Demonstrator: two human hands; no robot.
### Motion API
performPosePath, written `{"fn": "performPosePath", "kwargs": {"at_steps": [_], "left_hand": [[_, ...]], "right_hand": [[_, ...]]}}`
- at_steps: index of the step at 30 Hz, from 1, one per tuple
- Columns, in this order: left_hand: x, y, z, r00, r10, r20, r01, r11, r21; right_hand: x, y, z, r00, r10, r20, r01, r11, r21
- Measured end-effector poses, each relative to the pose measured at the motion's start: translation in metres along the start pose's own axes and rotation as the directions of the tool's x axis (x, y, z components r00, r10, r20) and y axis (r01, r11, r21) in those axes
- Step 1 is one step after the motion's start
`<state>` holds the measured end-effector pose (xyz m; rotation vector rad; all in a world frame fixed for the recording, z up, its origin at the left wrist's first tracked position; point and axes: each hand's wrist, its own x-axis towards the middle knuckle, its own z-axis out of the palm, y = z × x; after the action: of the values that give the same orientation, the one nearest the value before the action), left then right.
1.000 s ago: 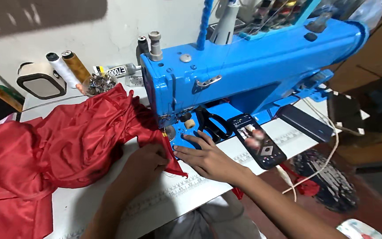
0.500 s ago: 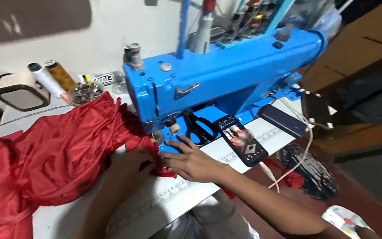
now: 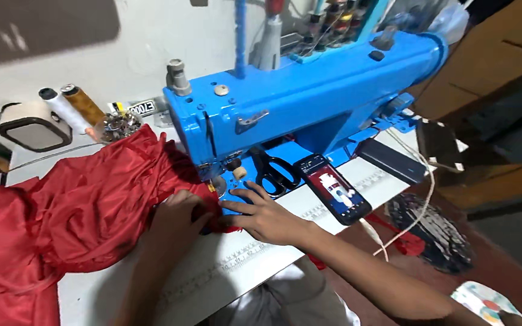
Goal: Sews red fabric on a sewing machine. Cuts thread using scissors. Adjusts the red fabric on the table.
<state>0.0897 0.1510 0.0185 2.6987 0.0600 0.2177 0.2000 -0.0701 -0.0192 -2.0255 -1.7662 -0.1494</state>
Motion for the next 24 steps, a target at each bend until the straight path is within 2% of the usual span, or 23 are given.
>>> {"fn": "performPosePath", "kwargs": {"at_steps": [3,8,11,15,24], "left_hand": [[-0.001,-0.001,0.004,0.999,0.022,-0.043,-0.020,0.999,0.033],[-0.002,0.001,0.007,0.985,0.162,-0.068,-0.157,0.985,0.075],[-0.002,0.003,0.007,0.986,0.157,-0.050,-0.153,0.986,0.069],[-0.002,0.001,0.010,0.980,0.169,-0.100,-0.161,0.983,0.086],[-0.003,0.000,0.013,0.977,0.201,-0.071,-0.194,0.976,0.096]], "right_hand": [[0.002,0.001,0.000,1.000,0.020,-0.002,-0.020,1.000,-0.005],[0.005,0.003,-0.002,0.999,0.033,0.003,-0.033,0.999,-0.033],[0.009,0.004,-0.005,0.999,0.041,0.030,-0.040,0.998,-0.054],[0.014,0.004,-0.007,0.998,0.055,0.033,-0.052,0.995,-0.085],[0.017,0.002,0.002,0.988,0.153,-0.035,-0.155,0.983,-0.096]]}}
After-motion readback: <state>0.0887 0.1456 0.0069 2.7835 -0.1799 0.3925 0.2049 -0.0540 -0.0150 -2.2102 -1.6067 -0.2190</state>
